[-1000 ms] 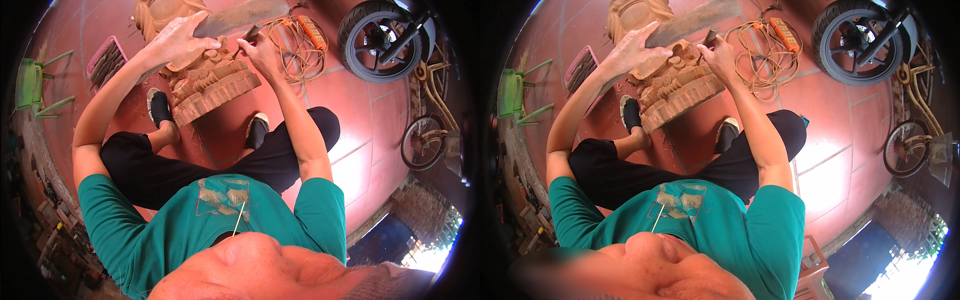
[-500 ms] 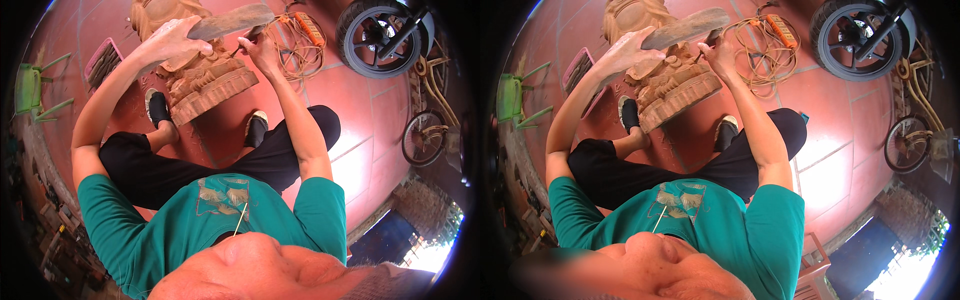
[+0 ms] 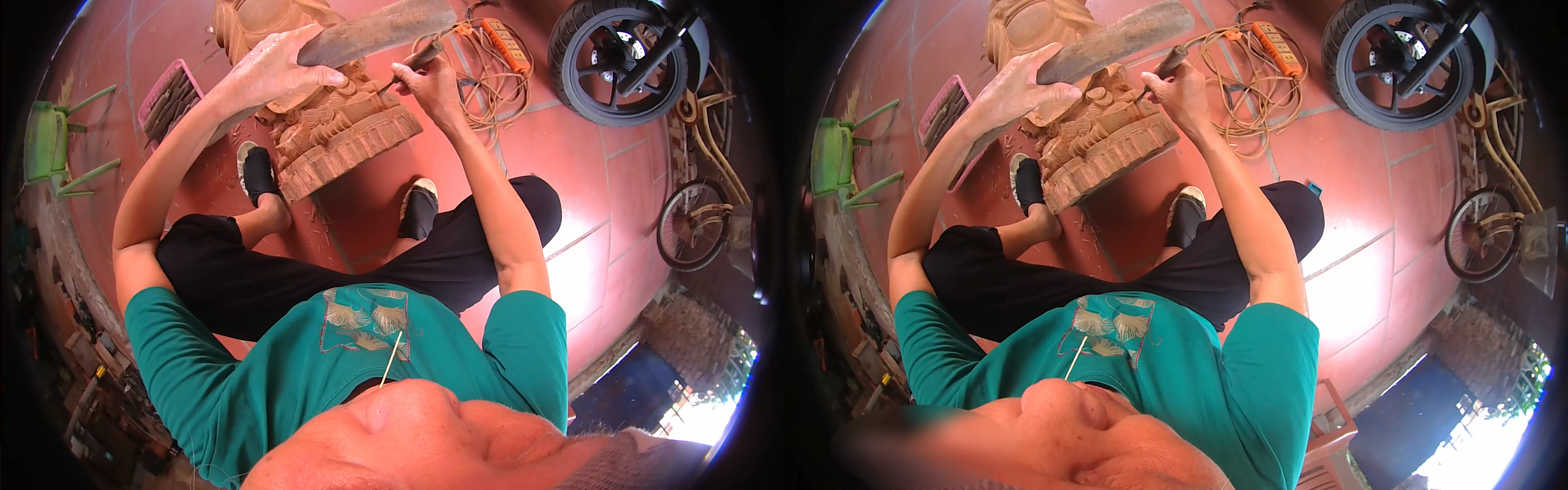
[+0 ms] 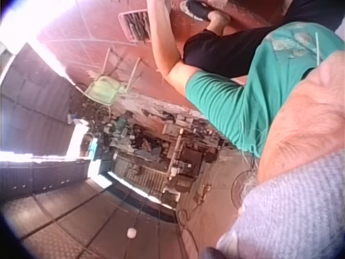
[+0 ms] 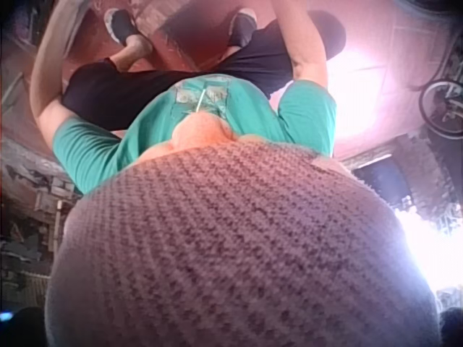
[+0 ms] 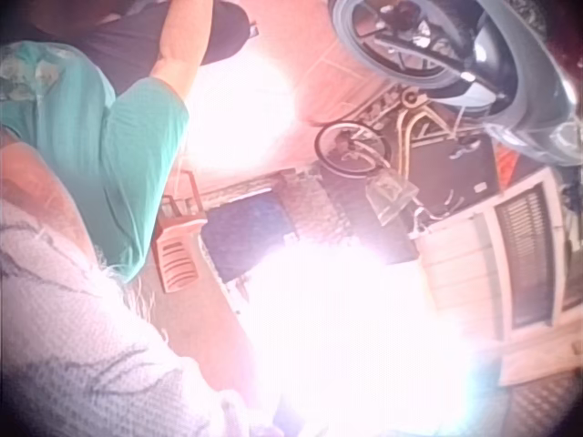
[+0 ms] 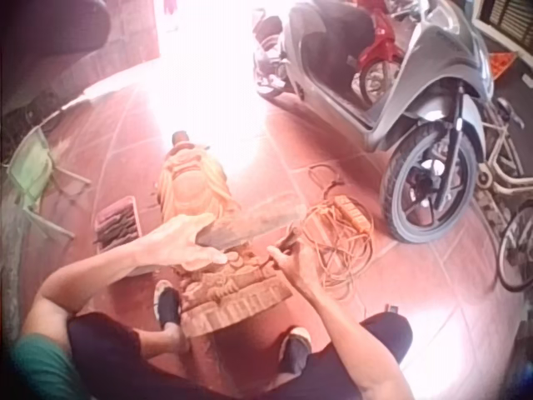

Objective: The person carves a wooden sculpture using a chisel and mallet, repeatedly striking the chisel to shape the wood. The person occasionally pauses to inspect the work and adjust the tool.

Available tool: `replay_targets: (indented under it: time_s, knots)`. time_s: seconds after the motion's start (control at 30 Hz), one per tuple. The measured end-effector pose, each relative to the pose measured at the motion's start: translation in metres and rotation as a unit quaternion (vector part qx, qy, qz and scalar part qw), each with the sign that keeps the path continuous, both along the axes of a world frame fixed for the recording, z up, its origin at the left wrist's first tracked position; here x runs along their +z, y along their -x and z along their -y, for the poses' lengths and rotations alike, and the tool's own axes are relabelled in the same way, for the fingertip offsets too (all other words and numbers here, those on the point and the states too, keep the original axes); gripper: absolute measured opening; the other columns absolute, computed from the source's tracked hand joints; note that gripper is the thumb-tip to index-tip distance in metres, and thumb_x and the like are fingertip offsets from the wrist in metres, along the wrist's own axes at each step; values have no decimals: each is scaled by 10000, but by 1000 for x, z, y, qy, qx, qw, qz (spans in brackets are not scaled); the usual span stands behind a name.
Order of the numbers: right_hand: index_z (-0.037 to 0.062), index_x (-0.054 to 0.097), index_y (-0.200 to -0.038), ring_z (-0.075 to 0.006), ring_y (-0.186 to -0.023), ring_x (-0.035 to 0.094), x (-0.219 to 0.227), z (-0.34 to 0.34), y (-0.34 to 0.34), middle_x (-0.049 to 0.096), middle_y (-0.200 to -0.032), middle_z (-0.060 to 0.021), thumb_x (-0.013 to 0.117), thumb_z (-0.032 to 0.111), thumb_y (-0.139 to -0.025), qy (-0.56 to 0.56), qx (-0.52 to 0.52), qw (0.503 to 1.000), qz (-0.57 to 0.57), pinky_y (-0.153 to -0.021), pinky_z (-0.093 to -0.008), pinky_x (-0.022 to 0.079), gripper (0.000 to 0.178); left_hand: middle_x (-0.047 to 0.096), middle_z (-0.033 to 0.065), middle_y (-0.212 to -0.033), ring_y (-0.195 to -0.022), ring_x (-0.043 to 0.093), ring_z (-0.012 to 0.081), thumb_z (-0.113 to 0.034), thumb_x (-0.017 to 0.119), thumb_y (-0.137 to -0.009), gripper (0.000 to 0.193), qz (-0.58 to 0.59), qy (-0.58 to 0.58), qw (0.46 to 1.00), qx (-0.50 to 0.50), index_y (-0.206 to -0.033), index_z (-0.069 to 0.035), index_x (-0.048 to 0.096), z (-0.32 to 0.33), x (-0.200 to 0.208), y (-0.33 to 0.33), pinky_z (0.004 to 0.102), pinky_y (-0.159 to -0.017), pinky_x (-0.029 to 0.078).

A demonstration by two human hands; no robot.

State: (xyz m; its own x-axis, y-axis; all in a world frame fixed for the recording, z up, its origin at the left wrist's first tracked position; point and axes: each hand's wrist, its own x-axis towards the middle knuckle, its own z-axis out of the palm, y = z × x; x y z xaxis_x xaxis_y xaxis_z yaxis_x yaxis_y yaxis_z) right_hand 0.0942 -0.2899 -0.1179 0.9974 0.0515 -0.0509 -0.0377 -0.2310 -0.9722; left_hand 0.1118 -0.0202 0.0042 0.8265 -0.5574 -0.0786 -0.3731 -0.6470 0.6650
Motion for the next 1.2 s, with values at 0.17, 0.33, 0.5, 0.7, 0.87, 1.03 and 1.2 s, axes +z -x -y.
replay_targets:
  time_s: [0.17,0.33,0.5,0.7,0.87,1.03,1.2]
  knots:
    - [-31,631,-884,-151,-629,723,-9,-2,1,712,-733,-109,769,155,-893,-8,-8,1000,2,-576,-277,569,232,695,164,-979,-888,633,192,-463,807,-844,719,18,-10,1000,-21,-1280,52,559,3,2,2,375,-822,509]
    - [-16,627,-885,-143,-628,703,-5,-8,8,718,-764,-91,785,167,-883,6,-7,1000,28,-581,-292,555,242,700,192,-993,-892,647,207,-430,818,-835,718,34,-9,999,0,-1300,45,548,13,12,13,379,-847,503]
    - [-26,636,-953,-124,-650,702,-7,-9,5,699,-735,-77,768,176,-913,58,14,995,80,-585,-266,548,245,702,226,-1035,-940,676,246,-421,816,-836,799,-42,-99,994,3,-1370,81,496,13,11,15,391,-892,501]
    - [-2,637,-924,-128,-640,702,-21,-8,4,700,-708,-69,781,196,-899,85,8,991,102,-581,-283,545,246,672,292,-1193,-1121,661,320,-473,800,-832,920,7,-68,998,16,-1436,115,433,9,25,22,406,-986,479]
    - [17,632,-940,-263,-694,683,-14,-13,5,696,-759,-135,806,271,-835,106,16,991,85,-678,-390,537,325,650,320,-1224,-1187,638,364,-474,797,-821,930,-14,-129,991,20,-1426,132,434,14,44,30,429,-1010,462]
    - [21,660,-929,-261,-698,690,-24,-8,3,706,-768,-129,801,262,-835,56,14,989,138,-678,-382,542,295,674,289,-1165,-1131,656,329,-433,801,-827,862,-22,-173,984,33,-1398,119,466,13,61,51,410,-989,474]
    - [21,659,-930,-177,-677,676,-32,-5,7,688,-731,-79,795,200,-848,-10,15,997,69,-642,-337,532,239,685,230,-1134,-1104,650,251,-356,812,-845,787,-15,-47,995,92,-1398,97,480,13,78,82,367,-999,468]
